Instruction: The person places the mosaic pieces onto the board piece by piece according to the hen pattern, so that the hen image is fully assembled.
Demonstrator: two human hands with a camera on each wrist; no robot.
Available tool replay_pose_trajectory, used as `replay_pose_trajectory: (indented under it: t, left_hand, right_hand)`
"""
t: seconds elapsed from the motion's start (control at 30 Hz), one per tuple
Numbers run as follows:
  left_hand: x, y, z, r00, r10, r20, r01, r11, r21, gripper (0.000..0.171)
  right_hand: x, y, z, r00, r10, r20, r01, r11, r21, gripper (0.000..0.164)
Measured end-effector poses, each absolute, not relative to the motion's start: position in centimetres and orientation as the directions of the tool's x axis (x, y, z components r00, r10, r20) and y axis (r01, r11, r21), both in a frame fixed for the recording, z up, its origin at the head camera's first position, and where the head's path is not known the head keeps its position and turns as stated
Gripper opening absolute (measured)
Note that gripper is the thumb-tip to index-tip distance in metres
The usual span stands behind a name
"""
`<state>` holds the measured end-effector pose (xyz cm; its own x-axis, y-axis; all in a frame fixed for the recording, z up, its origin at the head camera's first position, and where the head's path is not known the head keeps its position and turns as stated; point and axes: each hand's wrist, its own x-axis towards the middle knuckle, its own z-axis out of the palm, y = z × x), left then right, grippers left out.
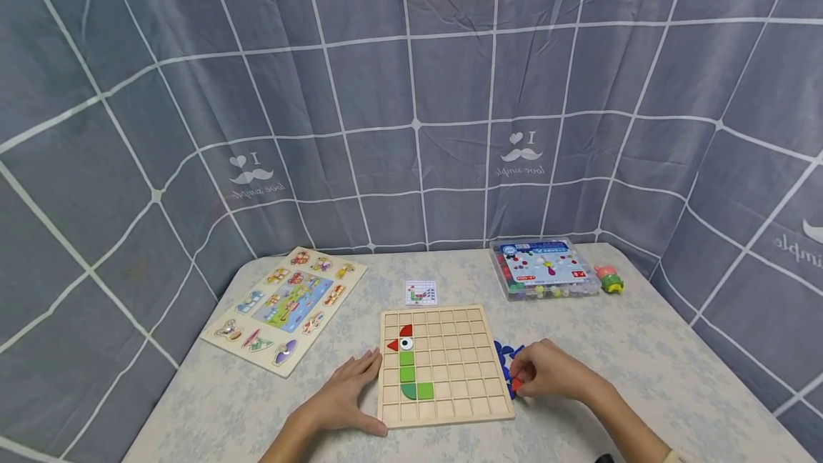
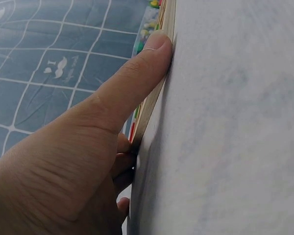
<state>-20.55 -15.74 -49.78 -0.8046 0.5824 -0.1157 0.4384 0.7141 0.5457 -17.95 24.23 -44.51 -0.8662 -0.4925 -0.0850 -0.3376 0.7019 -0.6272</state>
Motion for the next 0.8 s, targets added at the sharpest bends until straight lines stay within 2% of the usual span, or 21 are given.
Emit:
replay_pose_trajectory:
  t: [0.47, 0.8]
  left_hand:
    - [-20.5, -15.9, -49.7, -0.810, 0.575, -0.116, 0.432, 0.720, 0.543, 0.124]
    - [-20.3, -15.6, -49.7, -0.807, 0.579, -0.118, 0.442, 0.725, 0.528, 0.123]
  right_hand:
    - [-18.2, 14.9, -44.1, -0.800, -0.600, -0.004, -0.489, 0.656, -0.576, 0.012]
    - [-18.2, 11.4, -45.4, -0.776, -0.628, -0.064, -0.529, 0.702, -0.477, 0.010]
